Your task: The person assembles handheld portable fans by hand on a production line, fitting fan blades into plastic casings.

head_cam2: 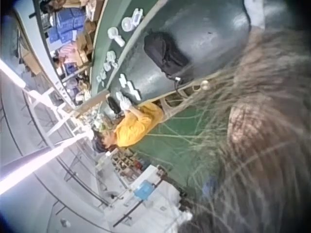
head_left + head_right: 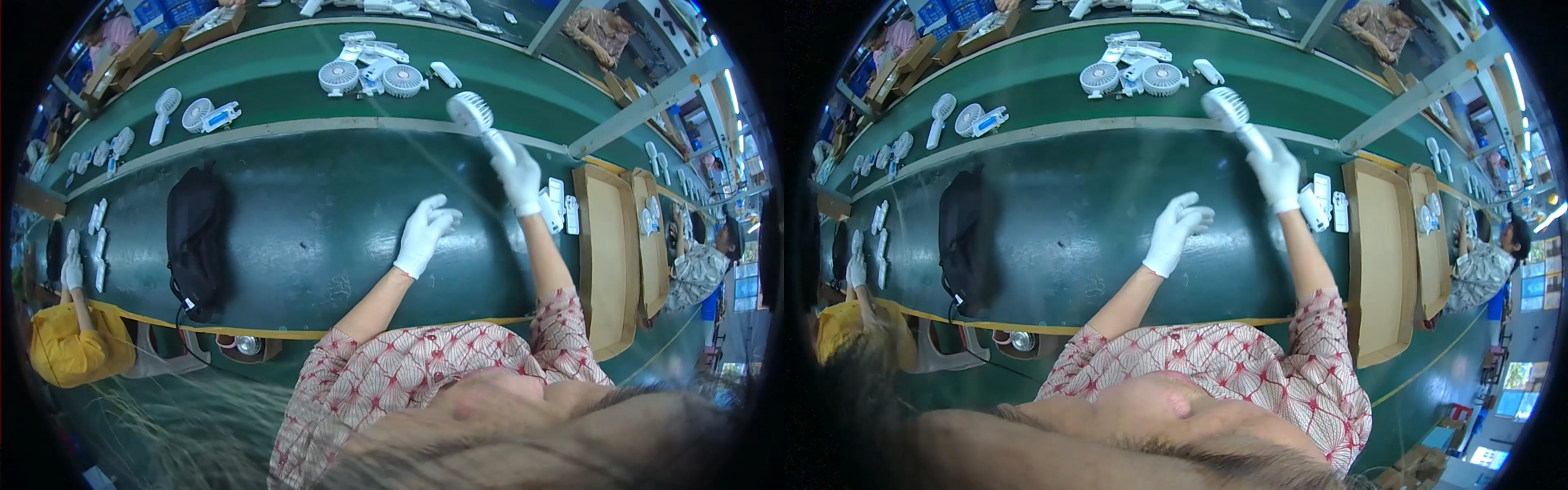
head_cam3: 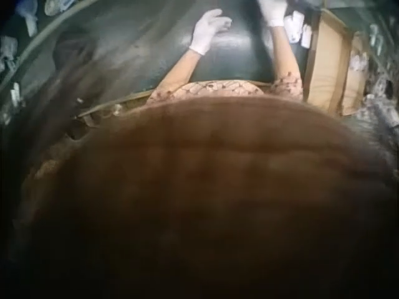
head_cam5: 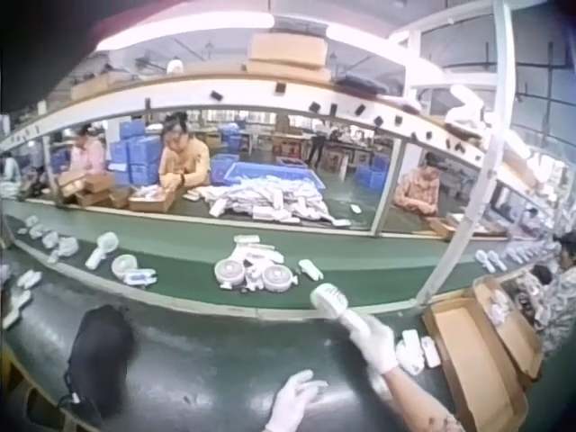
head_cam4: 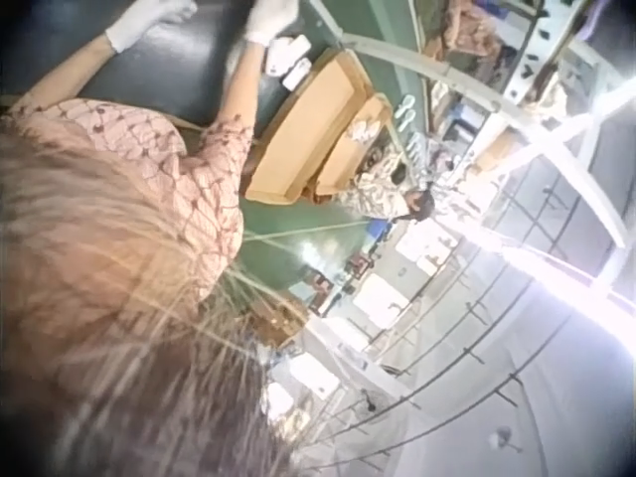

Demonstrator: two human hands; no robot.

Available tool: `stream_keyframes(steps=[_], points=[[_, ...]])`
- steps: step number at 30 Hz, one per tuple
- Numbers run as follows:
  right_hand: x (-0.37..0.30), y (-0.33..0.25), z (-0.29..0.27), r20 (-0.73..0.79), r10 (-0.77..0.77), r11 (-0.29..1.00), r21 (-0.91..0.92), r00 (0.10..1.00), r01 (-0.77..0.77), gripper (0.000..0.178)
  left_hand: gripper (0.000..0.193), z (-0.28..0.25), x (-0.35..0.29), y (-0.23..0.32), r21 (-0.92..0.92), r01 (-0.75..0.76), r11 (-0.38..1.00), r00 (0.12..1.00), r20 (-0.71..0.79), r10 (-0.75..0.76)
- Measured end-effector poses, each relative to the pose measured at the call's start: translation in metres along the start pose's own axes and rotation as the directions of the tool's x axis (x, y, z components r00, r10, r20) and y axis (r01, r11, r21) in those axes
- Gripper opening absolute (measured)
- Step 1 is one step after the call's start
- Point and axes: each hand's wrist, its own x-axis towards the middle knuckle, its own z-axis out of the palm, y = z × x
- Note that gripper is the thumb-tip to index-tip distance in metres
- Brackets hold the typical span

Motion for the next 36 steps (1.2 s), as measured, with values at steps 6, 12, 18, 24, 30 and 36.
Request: stream_keyframes(steps=[6, 12, 18, 24, 30, 36], points=[[0.099, 0.071, -0.002, -0.134, 0.062, 0.712, -0.689, 0.989, -0.138, 0.044, 0.040, 0.006, 0.001, -0.003, 0.074, 0.033, 0.997, 0.994, 0.104, -0.041], [0.133, -0.041, 0.081, 0.206, -0.157, 0.821, -0.516, 0.966, 0.244, 0.073, 0.040, -0.005, -0.001, 0.002, 0.019, 0.075, 0.997, 0.990, 0.115, -0.076], [0.159, -0.082, 0.140, 0.417, -0.153, 0.789, -0.495, 0.896, 0.365, 0.092, 0.038, -0.017, 0.004, -0.002, -0.167, 0.116, 0.979, 0.991, 0.079, -0.104], [0.120, -0.082, 0.125, 0.378, -0.171, 0.910, -0.293, 0.910, 0.293, 0.092, 0.044, -0.026, 0.002, -0.003, -0.295, 0.050, 0.954, 0.999, 0.022, -0.045], [-0.018, -0.121, 0.071, 0.479, -0.428, 0.815, -0.160, 0.766, 0.556, 0.084, 0.087, -0.031, -0.005, 0.017, -0.445, -0.400, 0.801, 0.915, -0.237, 0.326], [0.015, -0.173, 0.035, 0.887, -0.234, 0.900, 0.042, 0.398, 0.435, 0.046, 0.065, -0.051, -0.011, 0.029, -0.250, -0.401, 0.881, 0.794, -0.575, 0.198]])
